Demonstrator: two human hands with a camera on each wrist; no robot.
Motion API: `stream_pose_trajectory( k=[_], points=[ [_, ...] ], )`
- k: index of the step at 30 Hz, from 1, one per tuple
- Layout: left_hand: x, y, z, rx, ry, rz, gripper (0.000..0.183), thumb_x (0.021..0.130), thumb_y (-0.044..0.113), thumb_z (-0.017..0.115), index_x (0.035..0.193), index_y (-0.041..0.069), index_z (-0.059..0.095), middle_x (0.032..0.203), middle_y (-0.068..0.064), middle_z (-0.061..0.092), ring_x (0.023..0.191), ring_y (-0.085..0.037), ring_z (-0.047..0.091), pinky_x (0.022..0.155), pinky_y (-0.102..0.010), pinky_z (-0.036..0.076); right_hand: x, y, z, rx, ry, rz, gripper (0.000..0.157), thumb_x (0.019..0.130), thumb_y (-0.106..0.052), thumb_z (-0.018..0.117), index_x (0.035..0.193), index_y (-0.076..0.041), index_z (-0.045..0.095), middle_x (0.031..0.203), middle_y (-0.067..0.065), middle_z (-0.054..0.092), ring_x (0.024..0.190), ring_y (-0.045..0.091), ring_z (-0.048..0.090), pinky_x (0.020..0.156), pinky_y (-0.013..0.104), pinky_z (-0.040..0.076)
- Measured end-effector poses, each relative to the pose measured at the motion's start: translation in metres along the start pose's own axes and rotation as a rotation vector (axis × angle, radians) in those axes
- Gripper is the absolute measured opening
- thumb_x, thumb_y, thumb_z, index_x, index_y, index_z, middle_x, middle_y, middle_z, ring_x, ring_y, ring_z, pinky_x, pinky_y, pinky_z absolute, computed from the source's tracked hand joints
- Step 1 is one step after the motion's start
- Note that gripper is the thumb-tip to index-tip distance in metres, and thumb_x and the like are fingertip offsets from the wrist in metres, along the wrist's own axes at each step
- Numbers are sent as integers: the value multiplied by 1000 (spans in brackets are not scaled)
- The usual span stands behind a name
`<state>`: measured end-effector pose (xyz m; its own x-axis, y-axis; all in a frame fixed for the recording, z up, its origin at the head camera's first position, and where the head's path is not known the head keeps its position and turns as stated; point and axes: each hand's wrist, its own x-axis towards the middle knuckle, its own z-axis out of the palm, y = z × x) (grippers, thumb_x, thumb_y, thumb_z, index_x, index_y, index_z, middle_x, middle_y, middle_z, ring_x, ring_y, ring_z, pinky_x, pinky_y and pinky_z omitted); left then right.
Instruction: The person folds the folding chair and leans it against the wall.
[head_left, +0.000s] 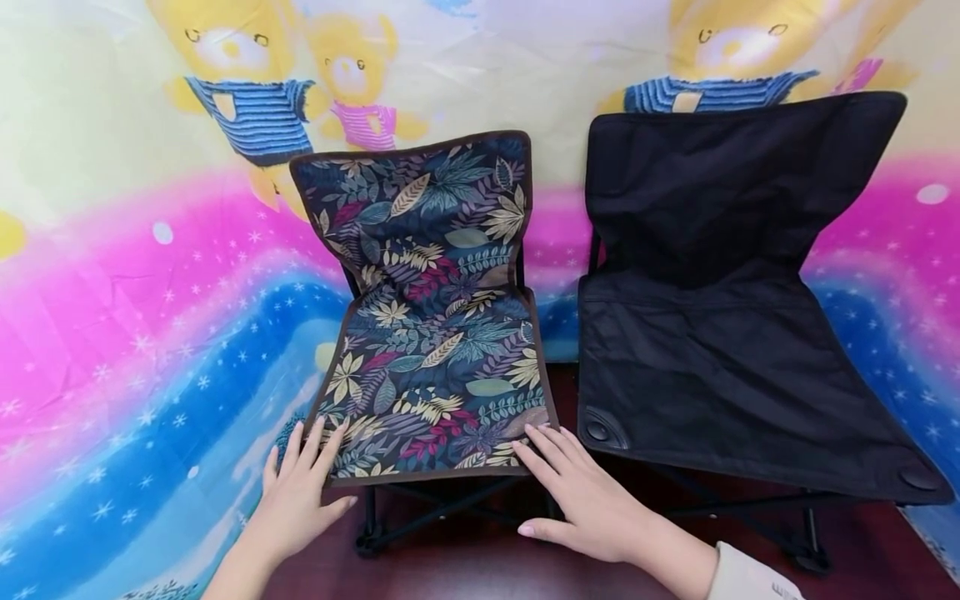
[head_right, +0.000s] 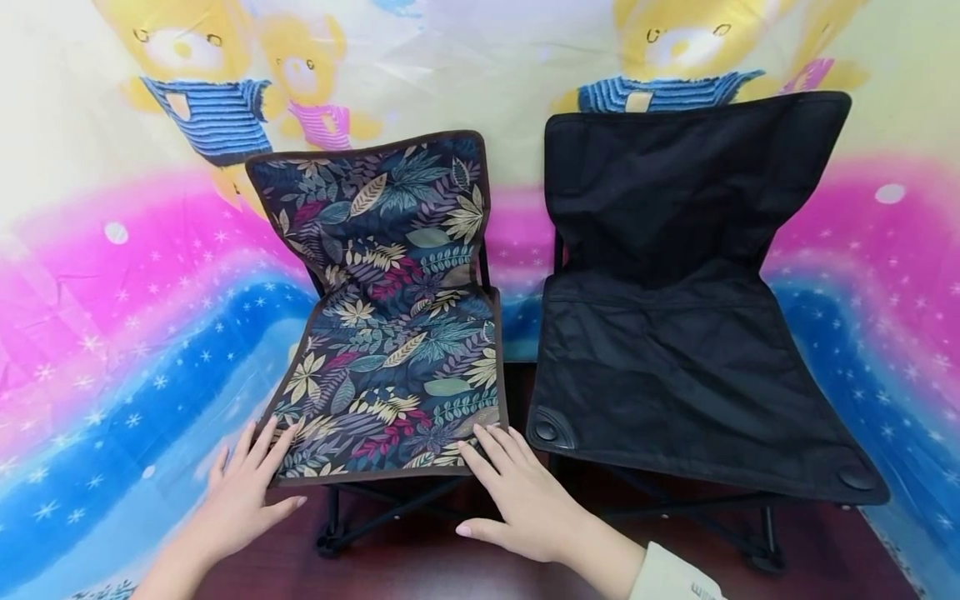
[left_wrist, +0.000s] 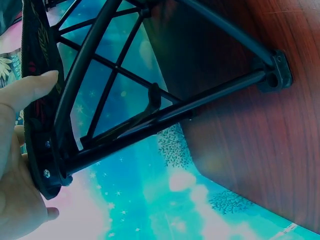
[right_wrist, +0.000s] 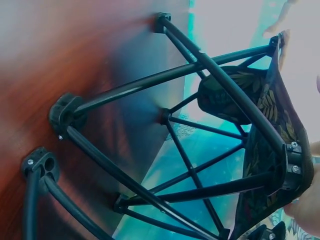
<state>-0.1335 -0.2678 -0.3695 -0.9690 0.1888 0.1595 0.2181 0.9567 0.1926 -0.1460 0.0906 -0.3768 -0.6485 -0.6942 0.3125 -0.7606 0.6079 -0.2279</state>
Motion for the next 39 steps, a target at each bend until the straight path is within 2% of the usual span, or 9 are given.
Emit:
stream_pose_trajectory(
  k=[5,10,12,19,23,26,32,39],
  points=[
    [-1,-3,0,6,14,24,85,69,29,70,137,10,23,140,-20,13,126,-37,-1,93,-61,2,-2,1,3,-43,58,8,69,83,-53,43,132,-6,34,138,11,26,126,24,20,102,30,8],
    [-3,-8,-1,19,40,68,78,68,24,71,133,4,32,136,-23,21,125,-40,9,95,-57,7,-4,2,3,-69,98,29,64,83,-48,48,128,-4,39,135,11,32,124,21,25,98,34,26],
    [-5,-10,-1,36,69,93,76,67,22,71,131,2,34,135,-24,24,123,-40,15,98,-53,7,-5,2,4,-91,128,19,61,82,-43,52,126,-2,42,133,11,35,123,21,27,94,36,31],
    [-8,-17,1,47,182,196,72,63,10,72,126,-3,40,130,-25,32,119,-40,26,104,-32,1,-5,5,5,-128,215,-44,52,77,-27,64,118,2,50,127,15,42,117,24,36,89,38,38],
    [-7,-20,3,40,273,271,68,56,-4,68,121,-5,46,126,-24,38,115,-40,33,103,-25,3,-5,8,5,-108,275,-85,43,88,-32,46,114,1,54,123,14,46,113,24,41,84,38,42],
    [-6,-24,5,30,333,313,69,51,-12,64,118,-4,49,123,-22,43,112,-39,38,102,-22,5,-5,10,6,-121,335,-129,51,92,-35,24,110,0,57,118,13,50,109,24,46,81,36,44],
    [-6,-29,6,17,365,329,74,47,-18,63,117,0,52,121,-19,46,109,-36,42,101,-18,7,-3,13,8,-170,438,-205,47,93,-24,21,104,-1,60,111,13,55,103,23,51,79,35,44],
    [-6,-34,10,3,410,355,74,44,-21,62,115,-2,53,119,-19,48,107,-35,44,100,-16,8,-1,18,8,-192,459,-255,44,94,-18,21,103,0,61,107,14,57,100,24,52,81,33,44]
  ],
)
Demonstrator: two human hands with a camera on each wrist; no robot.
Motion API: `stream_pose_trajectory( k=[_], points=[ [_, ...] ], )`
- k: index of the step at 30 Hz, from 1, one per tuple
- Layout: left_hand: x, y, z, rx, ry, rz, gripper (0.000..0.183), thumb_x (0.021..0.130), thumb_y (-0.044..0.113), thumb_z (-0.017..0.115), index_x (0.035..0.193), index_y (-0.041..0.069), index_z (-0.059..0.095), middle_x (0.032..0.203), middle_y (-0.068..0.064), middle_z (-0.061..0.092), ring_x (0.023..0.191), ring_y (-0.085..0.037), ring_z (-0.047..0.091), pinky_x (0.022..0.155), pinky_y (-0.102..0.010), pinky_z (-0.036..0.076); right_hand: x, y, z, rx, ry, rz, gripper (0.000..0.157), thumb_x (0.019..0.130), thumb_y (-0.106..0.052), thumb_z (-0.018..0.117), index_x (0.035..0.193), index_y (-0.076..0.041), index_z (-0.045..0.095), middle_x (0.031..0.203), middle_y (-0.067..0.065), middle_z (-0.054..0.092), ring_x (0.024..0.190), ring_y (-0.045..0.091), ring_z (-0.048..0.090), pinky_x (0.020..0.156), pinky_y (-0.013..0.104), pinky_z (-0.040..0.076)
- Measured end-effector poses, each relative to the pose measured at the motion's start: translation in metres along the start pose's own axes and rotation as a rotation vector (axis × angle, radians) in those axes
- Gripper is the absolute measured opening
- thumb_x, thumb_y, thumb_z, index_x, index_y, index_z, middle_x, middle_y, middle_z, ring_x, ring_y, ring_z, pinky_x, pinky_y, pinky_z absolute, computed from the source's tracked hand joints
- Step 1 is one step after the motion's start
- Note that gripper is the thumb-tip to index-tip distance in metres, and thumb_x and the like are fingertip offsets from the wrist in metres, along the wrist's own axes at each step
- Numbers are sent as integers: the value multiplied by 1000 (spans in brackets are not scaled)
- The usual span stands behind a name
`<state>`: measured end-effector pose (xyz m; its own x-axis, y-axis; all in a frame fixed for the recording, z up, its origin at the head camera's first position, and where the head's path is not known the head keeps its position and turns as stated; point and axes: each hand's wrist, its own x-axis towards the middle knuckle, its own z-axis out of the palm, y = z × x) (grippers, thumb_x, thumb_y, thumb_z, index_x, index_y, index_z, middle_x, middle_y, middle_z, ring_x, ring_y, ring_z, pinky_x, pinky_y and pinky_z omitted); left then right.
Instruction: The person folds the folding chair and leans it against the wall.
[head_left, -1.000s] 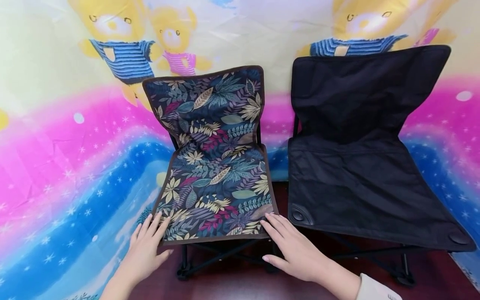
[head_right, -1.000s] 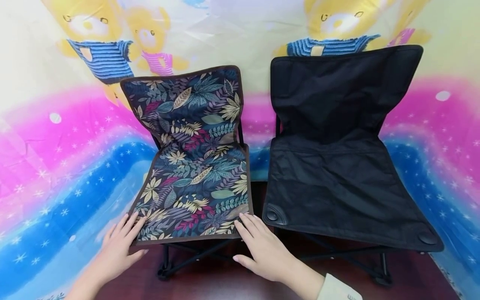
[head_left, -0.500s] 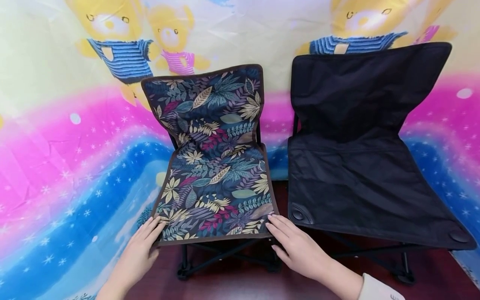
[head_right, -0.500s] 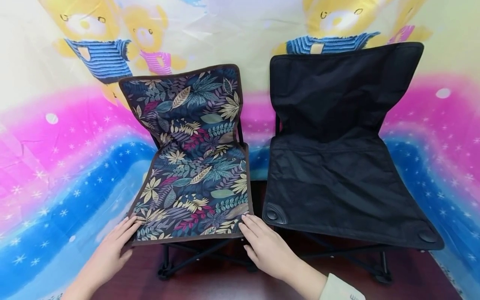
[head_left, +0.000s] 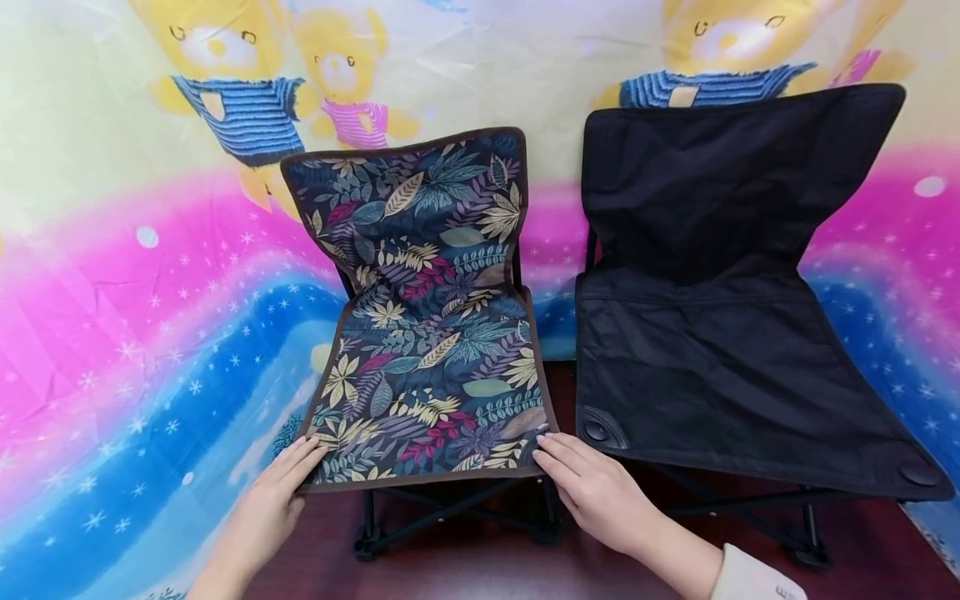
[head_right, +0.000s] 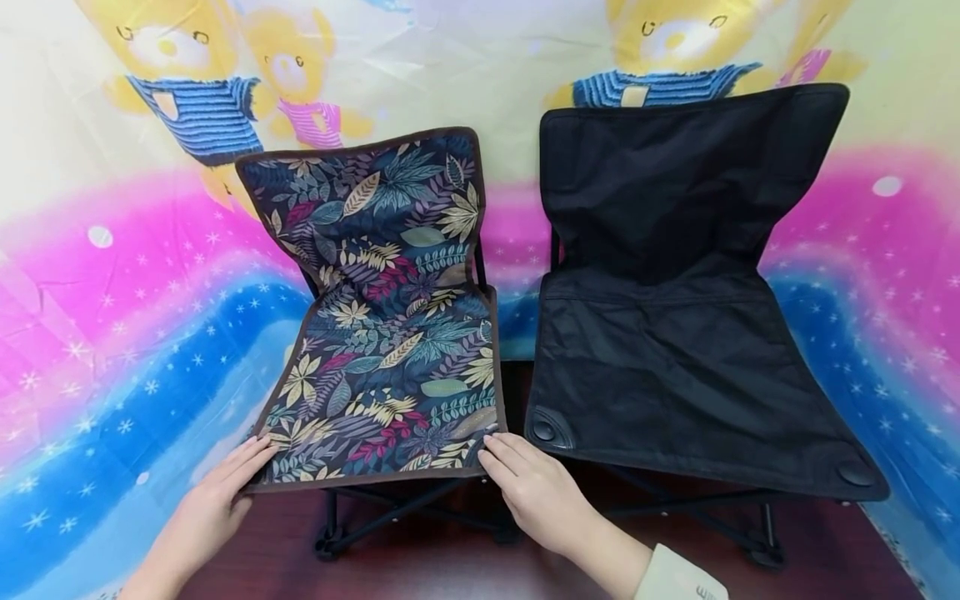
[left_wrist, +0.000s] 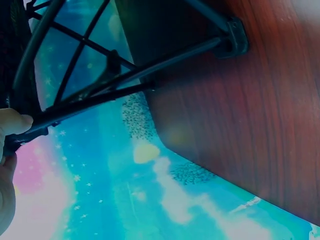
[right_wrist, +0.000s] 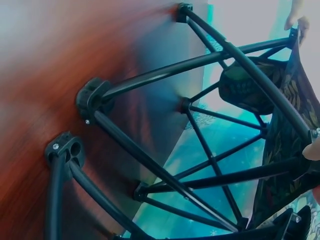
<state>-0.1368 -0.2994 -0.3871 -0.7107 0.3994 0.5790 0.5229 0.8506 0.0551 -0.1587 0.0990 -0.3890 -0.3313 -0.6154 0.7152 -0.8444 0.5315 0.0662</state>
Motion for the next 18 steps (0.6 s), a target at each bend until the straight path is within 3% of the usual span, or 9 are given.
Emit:
stream_pose_trajectory(
  k=[8,10,13,16,18],
  points=[
    [0,-6,3,-26,79,58,69,45,-21,58,112,-5,54,116,-20,50,107,-33,45,100,-17,13,-1,10,-3,33,-20,-64,43,95,-14,20,104,-1,60,107,13,57,100,24,53,80,32,45],
    [-1,-9,3,-35,110,87,58,54,-14,56,111,-5,55,115,-20,51,108,-30,45,100,-17,15,-2,12,-3,44,1,-80,41,95,-14,22,104,-1,60,107,13,57,99,24,53,78,32,46],
    [-5,-14,4,-28,153,122,33,81,9,48,111,-3,56,113,-18,53,113,-22,43,99,-17,18,-3,14,0,45,68,-117,37,95,-12,27,101,-1,62,105,14,58,96,23,55,76,32,47],
    [-10,-15,5,-5,187,123,47,92,32,29,111,-1,56,113,-16,53,116,-12,39,98,-16,19,-4,15,3,47,131,-159,34,94,-9,30,99,0,62,103,15,59,94,24,57,74,32,48],
    [-12,-14,5,1,206,105,51,93,36,26,111,-1,56,113,-15,54,117,-8,37,97,-15,20,-4,16,4,56,154,-178,33,94,-8,31,98,1,63,103,15,59,93,24,57,73,32,48]
  ],
)
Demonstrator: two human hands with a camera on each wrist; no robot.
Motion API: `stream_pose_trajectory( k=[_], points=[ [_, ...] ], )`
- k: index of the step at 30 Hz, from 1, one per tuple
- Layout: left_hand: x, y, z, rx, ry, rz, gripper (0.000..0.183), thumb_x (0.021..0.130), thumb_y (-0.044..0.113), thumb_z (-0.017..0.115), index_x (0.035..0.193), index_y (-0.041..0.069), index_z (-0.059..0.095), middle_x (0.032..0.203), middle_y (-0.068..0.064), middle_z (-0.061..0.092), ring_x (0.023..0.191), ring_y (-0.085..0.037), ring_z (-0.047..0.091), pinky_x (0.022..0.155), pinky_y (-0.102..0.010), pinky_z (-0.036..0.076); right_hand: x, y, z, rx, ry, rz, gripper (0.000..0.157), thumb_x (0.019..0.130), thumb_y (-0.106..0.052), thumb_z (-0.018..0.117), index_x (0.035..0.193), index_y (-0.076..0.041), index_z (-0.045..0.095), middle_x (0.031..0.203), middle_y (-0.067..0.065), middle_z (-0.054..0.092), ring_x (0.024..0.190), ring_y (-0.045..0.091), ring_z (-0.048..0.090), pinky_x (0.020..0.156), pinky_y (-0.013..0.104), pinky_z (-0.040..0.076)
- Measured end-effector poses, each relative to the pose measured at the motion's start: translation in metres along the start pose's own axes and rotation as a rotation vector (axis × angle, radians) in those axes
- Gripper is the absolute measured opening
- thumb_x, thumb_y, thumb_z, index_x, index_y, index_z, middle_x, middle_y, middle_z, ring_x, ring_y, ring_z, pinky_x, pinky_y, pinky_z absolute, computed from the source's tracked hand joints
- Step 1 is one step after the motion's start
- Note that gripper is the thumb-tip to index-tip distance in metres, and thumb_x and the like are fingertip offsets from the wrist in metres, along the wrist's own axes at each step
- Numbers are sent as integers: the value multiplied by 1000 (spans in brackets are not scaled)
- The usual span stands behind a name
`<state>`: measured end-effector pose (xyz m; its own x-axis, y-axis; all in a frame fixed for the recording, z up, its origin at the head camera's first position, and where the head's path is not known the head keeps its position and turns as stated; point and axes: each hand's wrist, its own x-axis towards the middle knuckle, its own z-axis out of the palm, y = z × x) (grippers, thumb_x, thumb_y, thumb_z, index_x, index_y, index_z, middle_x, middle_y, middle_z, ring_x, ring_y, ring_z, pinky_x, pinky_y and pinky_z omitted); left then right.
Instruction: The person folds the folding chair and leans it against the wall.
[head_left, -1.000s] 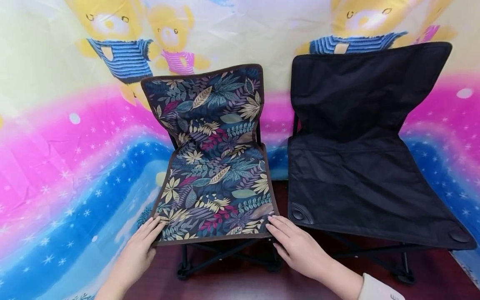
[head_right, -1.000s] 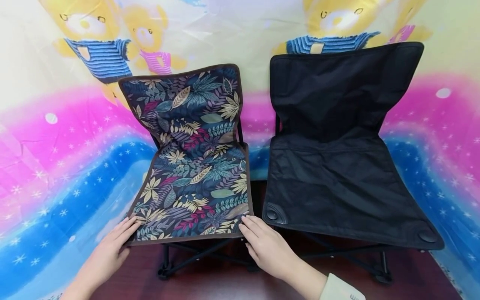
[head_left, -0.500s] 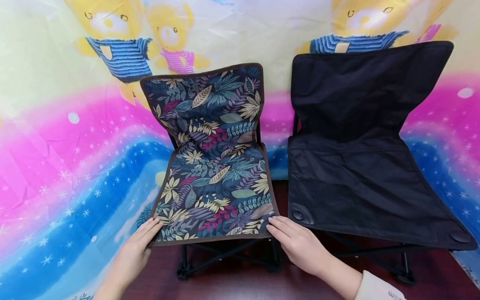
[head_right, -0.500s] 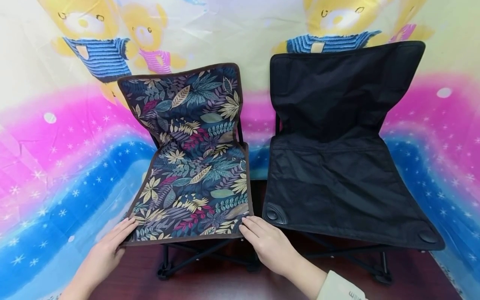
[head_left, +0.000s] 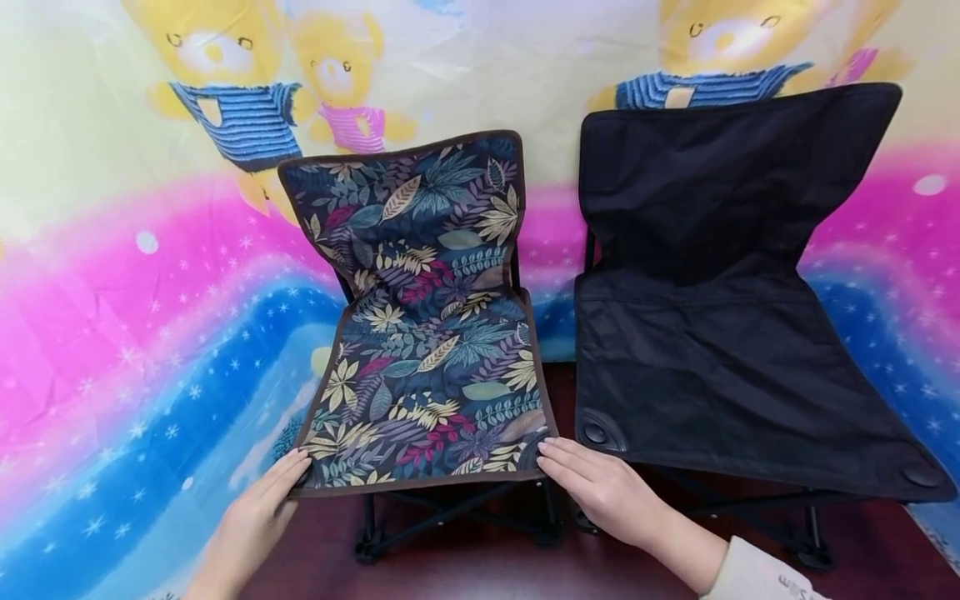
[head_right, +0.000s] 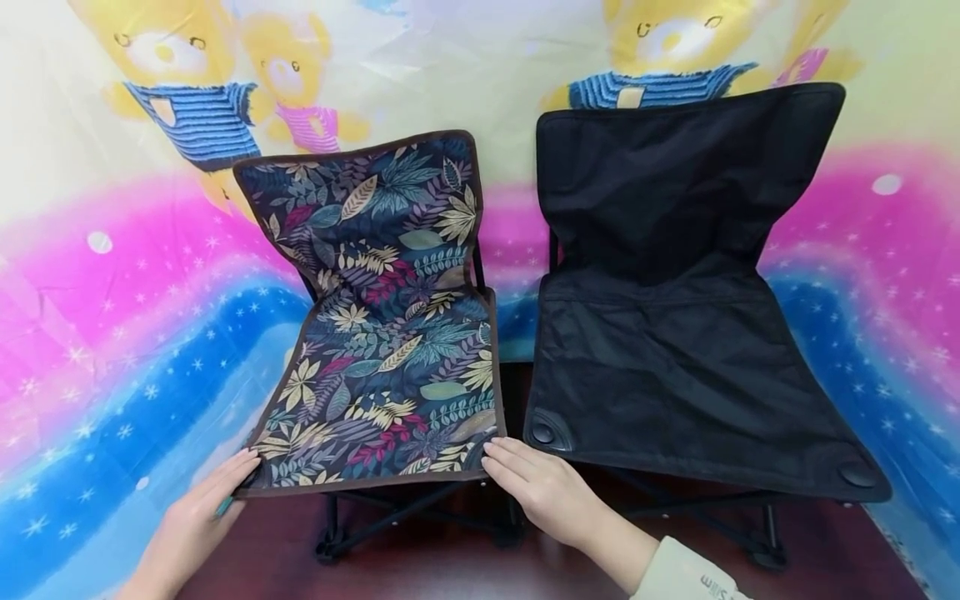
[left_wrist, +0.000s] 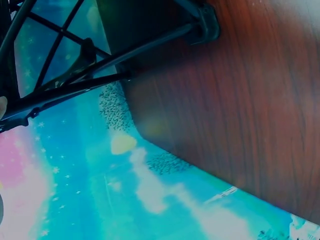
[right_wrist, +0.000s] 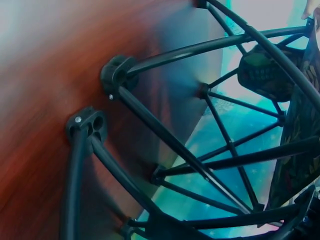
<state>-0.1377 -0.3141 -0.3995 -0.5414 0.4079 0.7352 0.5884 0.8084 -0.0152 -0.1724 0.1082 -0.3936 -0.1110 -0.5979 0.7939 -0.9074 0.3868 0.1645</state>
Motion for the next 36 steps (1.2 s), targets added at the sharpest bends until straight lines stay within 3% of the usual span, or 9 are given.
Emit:
stream_pose_trajectory(
  k=[6,13,20,27,33,36],
  points=[
    [-7,5,2,18,41,-83,48,92,36,31,114,1,56,115,-12,54,115,-5,37,96,-12,21,0,2,-1,15,4,-20,32,94,-7,32,97,2,63,102,16,59,92,25,58,73,32,48],
    [-18,1,9,-24,74,-104,43,92,33,35,120,4,51,121,-11,50,112,-21,44,99,-19,21,6,1,-1,-17,33,-53,30,93,-7,34,94,5,62,99,18,60,88,26,59,70,32,49],
    [-8,4,9,-10,128,-77,44,93,32,34,113,-1,56,115,-15,53,114,-15,42,97,-18,24,12,3,-1,-50,61,-92,29,92,-6,37,91,5,63,96,19,61,85,25,60,67,33,50],
    [-3,7,10,0,111,-121,47,93,34,32,112,-1,57,114,-16,53,116,-10,39,97,-18,23,16,3,0,-70,83,-68,30,92,-5,36,90,4,64,95,18,61,84,25,61,67,32,50],
    [3,7,12,-5,206,-101,42,92,32,37,110,1,59,112,-15,55,112,-12,44,96,-19,27,20,2,2,-66,105,-48,30,92,-5,36,89,4,64,94,18,62,83,25,61,67,32,50],
    [5,7,12,-1,220,-101,42,92,32,38,109,1,59,111,-16,55,111,-13,45,95,-19,28,21,2,3,-57,112,-39,29,92,-6,37,89,4,65,94,18,62,83,26,61,67,32,50]
  ],
)
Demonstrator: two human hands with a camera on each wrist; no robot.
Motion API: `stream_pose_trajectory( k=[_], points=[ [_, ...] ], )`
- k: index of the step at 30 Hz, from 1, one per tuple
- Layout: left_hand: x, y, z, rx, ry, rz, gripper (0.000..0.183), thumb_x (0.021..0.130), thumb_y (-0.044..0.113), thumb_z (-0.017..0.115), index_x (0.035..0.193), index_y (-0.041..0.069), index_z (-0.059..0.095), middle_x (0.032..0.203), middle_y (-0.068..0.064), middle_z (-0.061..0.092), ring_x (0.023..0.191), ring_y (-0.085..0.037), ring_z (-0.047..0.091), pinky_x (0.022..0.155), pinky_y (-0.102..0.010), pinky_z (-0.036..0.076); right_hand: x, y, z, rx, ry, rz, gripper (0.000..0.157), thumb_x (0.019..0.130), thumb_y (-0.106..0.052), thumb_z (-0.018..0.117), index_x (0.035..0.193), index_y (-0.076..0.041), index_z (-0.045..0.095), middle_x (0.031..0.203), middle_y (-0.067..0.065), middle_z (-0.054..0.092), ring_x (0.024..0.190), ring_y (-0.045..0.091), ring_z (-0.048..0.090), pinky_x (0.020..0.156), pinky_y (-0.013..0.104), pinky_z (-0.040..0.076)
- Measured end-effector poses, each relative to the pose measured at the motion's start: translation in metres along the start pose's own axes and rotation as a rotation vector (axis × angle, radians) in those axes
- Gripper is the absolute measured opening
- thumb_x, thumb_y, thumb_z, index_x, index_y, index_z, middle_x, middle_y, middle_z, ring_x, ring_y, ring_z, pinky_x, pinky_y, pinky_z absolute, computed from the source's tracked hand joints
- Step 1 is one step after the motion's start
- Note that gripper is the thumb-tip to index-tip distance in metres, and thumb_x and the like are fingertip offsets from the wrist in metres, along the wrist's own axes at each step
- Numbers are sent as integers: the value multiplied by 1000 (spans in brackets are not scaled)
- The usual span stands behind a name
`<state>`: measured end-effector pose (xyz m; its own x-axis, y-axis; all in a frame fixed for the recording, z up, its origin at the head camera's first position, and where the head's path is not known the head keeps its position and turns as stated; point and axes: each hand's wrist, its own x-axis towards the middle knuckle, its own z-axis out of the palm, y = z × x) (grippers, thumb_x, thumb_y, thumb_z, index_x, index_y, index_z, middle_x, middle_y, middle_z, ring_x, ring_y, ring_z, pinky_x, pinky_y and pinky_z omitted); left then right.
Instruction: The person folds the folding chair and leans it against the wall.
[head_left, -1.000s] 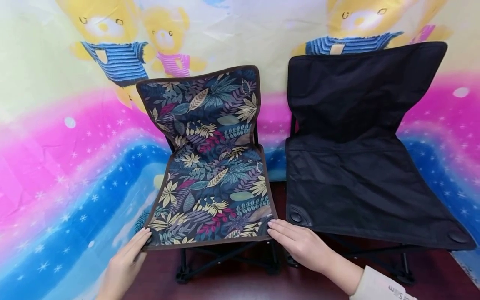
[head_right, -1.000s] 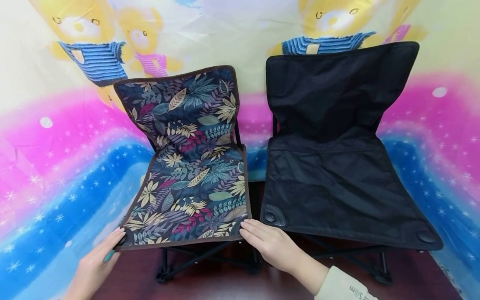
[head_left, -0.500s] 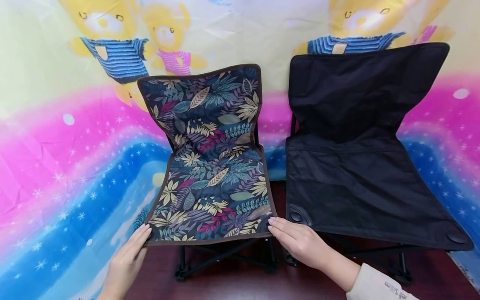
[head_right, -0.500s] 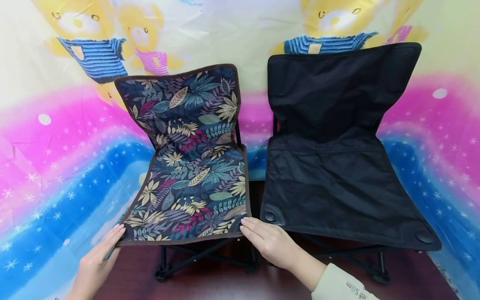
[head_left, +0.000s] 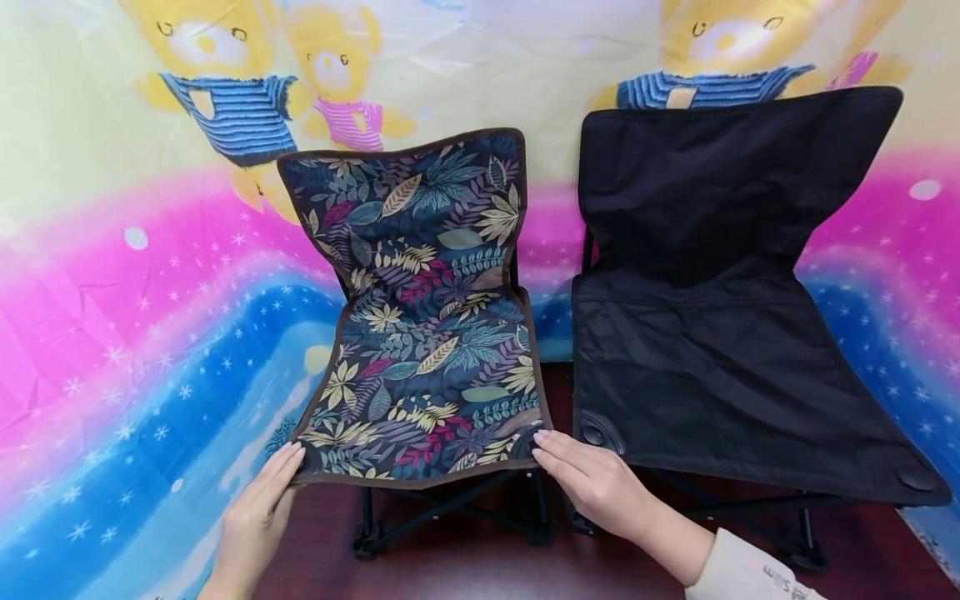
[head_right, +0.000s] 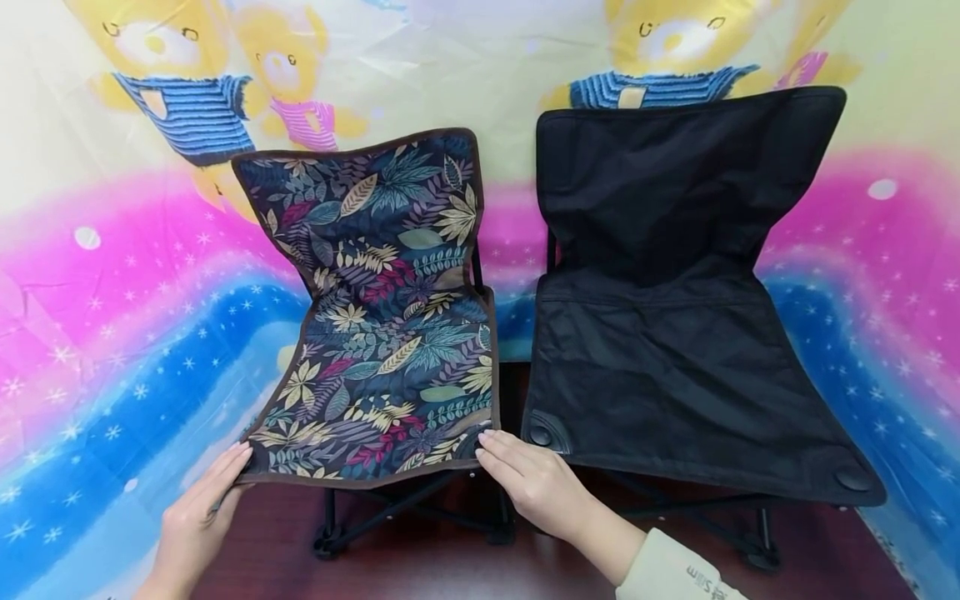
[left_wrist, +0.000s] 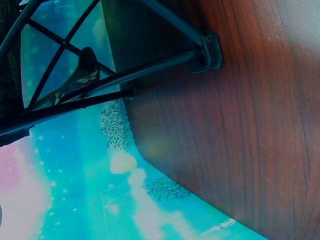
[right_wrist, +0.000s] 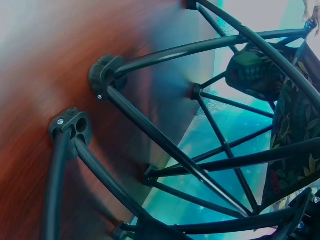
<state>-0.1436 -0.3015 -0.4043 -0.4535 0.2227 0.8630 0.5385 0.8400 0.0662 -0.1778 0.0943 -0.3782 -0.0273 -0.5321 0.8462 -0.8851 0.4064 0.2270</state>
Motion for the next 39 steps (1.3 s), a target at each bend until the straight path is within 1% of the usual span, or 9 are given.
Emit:
stream_pose_trajectory(
  k=[7,14,21,27,33,39],
  points=[
    [5,3,0,28,-5,-13,41,92,32,38,110,1,59,110,-16,56,109,-15,47,95,-17,27,2,-1,2,-7,24,11,28,92,-6,39,89,4,65,94,18,62,83,26,61,67,31,50],
    [11,7,1,50,41,7,40,92,31,39,108,0,60,108,-16,57,107,-16,49,94,-17,29,7,-2,2,-21,47,8,28,92,-6,39,89,5,64,93,19,62,83,26,61,69,31,49],
    [16,12,2,58,60,26,40,92,29,39,107,-1,60,108,-16,57,106,-18,50,93,-20,31,7,-2,3,-19,57,23,28,92,-6,38,92,6,63,96,19,61,85,27,60,71,31,49],
    [20,15,2,57,47,23,40,92,29,38,108,-1,59,109,-16,56,107,-17,49,94,-18,29,11,-1,3,-11,61,16,28,92,-4,37,92,7,63,96,20,61,86,28,60,73,31,48],
    [26,18,1,49,28,5,41,93,30,36,111,0,58,111,-16,56,108,-17,48,95,-18,28,18,-2,2,-4,71,18,28,92,-4,37,92,7,63,96,20,61,86,28,60,74,32,48],
    [31,20,1,30,34,10,40,93,30,38,109,0,60,110,-15,56,107,-17,49,94,-17,28,23,-2,2,-16,66,23,28,91,-5,38,91,6,64,96,20,61,86,27,60,73,32,48]
  ],
)
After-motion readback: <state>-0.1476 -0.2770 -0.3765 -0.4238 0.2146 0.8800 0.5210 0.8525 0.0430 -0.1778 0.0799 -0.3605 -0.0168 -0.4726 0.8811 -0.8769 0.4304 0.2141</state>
